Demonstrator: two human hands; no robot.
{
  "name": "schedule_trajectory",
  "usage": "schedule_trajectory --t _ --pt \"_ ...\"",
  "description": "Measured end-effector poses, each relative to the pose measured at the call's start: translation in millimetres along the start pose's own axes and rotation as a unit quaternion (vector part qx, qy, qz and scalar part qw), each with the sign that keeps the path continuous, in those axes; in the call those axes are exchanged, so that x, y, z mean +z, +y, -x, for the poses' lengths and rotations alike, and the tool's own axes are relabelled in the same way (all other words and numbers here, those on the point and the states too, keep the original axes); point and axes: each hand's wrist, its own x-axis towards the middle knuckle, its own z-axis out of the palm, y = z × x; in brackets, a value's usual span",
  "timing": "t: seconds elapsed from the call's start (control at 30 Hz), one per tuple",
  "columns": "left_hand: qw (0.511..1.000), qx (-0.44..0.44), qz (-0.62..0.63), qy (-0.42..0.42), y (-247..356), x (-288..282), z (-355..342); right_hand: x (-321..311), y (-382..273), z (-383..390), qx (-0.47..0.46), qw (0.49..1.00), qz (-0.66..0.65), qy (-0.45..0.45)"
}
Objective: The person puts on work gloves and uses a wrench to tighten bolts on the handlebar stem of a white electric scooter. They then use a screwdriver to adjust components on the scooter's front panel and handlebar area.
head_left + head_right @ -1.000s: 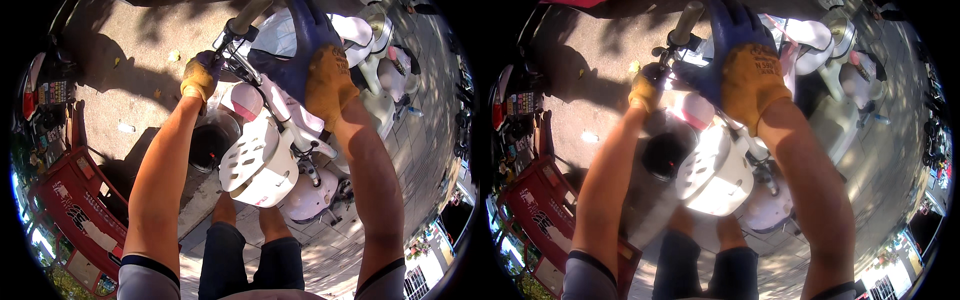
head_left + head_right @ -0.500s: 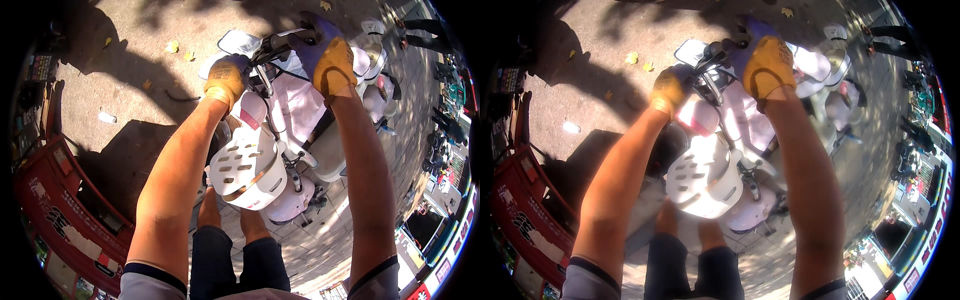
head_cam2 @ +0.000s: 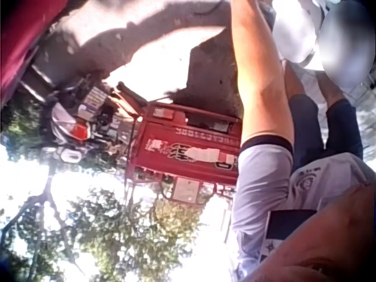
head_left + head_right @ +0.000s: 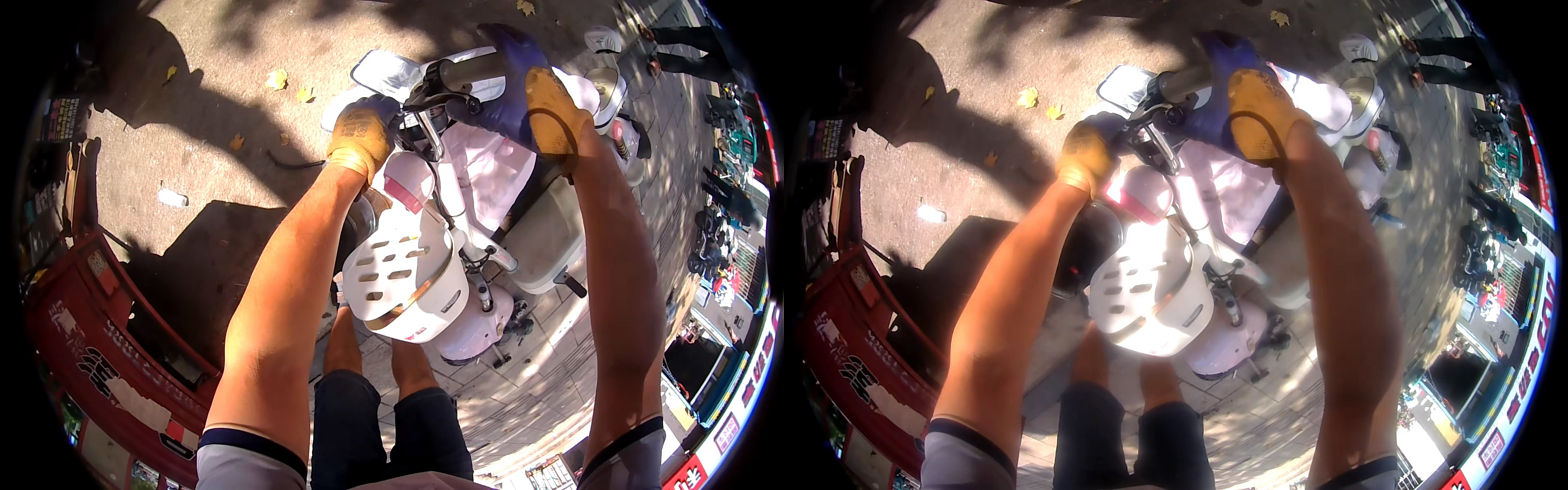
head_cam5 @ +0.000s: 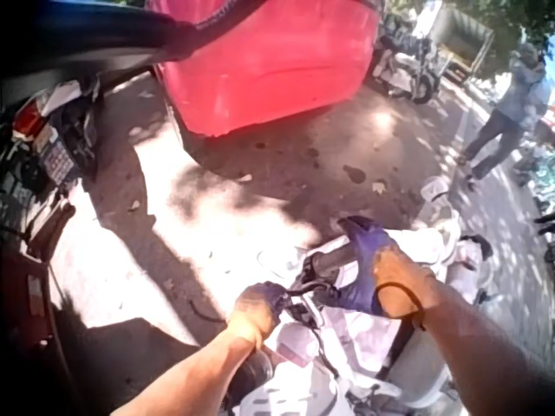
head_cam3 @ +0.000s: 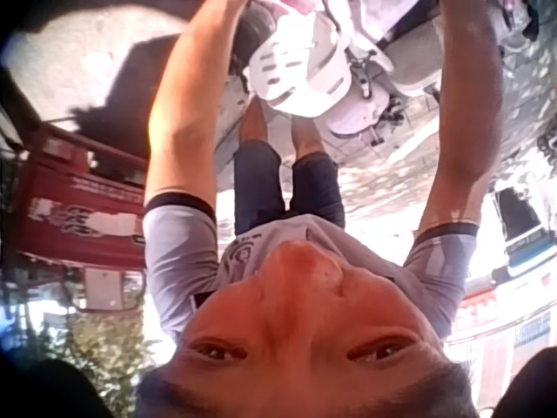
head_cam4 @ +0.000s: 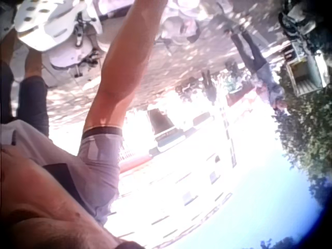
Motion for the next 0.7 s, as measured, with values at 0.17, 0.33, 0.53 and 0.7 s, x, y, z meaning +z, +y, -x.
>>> schedule_trajectory --t 0.17,0.33,0.53,0.7 --pt "0.999 -0.023 0.030 -0.017 -7.1 3.3 13.2 -14.5 -14.9 -8.2 0.006 0.997 -0.036 -0.072" --pt "0.988 -0.074 0.129 -0.036 1.3 -2.6 19.5 -11.4 -13.0 -4.4 0.002 0.999 -0.005 -0.045" --pt "0.988 -0.083 0.111 -0.068 3.8 -13.9 18.6 -4.2 -26.4 0.1 0.080 0.996 -0.022 -0.043" --pt "0.991 -0.068 0.110 -0.047 5.0 -13.7 21.6 -1.6 -25.8 2.6 0.042 0.997 -0.061 -0.014"
